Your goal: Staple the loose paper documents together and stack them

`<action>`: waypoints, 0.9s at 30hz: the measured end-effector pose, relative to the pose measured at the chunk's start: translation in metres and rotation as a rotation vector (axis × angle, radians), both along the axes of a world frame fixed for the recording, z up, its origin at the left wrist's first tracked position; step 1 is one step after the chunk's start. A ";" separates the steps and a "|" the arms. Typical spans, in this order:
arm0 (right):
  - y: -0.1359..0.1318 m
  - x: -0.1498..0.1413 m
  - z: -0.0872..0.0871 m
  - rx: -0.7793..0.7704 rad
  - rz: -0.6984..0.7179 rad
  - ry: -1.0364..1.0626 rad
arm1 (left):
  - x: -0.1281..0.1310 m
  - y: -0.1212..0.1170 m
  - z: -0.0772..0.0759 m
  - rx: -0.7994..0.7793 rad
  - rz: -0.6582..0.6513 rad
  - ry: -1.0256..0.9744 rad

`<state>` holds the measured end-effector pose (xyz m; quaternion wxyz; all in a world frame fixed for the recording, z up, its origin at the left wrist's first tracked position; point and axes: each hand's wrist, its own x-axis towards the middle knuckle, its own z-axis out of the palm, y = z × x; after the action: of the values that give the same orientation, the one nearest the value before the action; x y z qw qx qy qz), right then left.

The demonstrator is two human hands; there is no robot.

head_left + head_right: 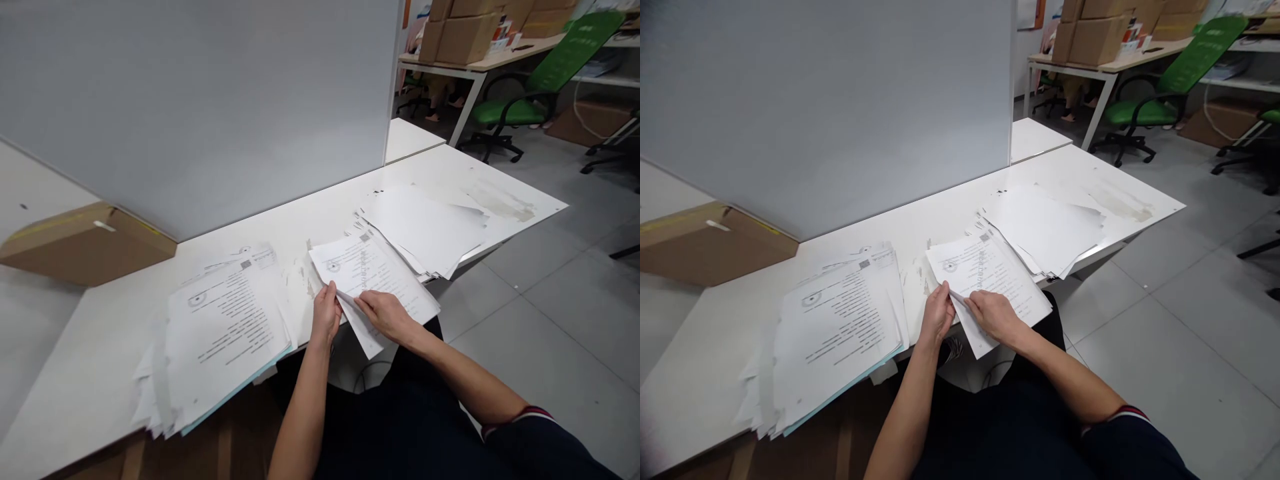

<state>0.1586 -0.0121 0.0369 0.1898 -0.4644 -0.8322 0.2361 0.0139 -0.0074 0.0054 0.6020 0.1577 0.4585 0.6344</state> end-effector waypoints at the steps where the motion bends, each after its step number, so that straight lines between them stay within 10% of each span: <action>1: 0.002 0.001 0.000 0.000 -0.025 -0.001 | 0.000 -0.001 -0.001 -0.030 -0.003 0.018; 11: 0.000 0.004 0.012 -0.062 0.102 -0.065 | 0.002 0.005 -0.004 -0.072 -0.106 0.252; 15: 0.018 0.036 0.011 -0.065 -0.192 0.116 | -0.011 -0.006 -0.001 -0.023 -0.094 0.527; 20: 0.051 0.069 -0.006 -0.144 -0.472 0.305 | -0.028 -0.028 0.030 0.090 -0.108 0.771; 27: 0.079 0.045 0.022 -0.401 -0.154 0.908 | -0.048 -0.037 0.072 0.229 -0.021 0.964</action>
<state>0.2031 0.0674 0.0589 0.4564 -0.4024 -0.5671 0.5551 -0.0344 -0.0440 0.0771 0.3066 0.5031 0.6104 0.5294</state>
